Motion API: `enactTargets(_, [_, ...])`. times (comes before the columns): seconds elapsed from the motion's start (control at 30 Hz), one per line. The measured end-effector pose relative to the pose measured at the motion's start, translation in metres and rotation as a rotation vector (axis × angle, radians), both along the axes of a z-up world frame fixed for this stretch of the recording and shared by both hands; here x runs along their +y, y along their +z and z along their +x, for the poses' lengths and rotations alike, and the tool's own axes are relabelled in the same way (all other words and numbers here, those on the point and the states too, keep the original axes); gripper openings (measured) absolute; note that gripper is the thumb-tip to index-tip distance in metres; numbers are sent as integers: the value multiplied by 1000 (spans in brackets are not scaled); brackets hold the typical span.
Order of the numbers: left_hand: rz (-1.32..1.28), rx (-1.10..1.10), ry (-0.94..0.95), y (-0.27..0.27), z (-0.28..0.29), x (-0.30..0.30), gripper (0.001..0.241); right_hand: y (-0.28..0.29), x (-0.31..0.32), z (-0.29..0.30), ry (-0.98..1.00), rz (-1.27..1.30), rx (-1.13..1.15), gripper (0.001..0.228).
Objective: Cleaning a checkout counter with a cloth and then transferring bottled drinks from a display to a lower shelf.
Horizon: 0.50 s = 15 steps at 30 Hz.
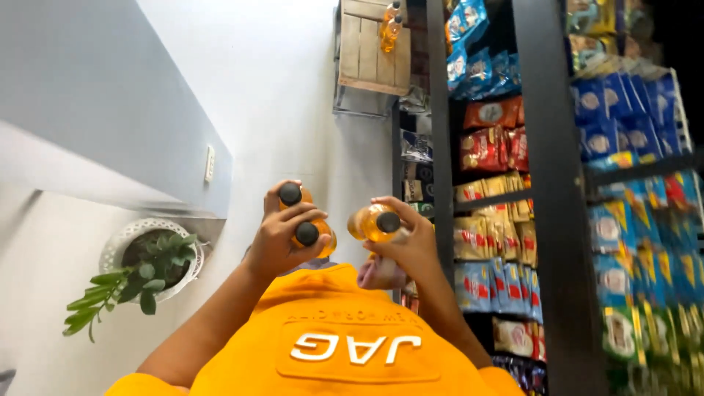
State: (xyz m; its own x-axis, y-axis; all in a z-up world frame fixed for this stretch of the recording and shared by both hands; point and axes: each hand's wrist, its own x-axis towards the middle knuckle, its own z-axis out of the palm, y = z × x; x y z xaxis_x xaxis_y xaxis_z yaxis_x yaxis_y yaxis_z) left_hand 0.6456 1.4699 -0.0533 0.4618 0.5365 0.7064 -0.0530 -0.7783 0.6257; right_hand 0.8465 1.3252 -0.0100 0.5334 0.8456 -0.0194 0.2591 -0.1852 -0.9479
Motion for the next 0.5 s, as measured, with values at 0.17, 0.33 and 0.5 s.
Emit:
enactTargets(0.17, [-34, -10, 22, -10, 60, 102, 30, -4, 125, 70, 162, 75, 171, 80])
enactTargets(0.33, [-107, 8, 60, -54, 126, 245, 26, -8, 259, 124, 190, 24, 184, 78])
enactTargets(0.5, [-121, 105, -22, -53, 202, 400, 29, -28, 379, 182, 81, -6, 202, 79])
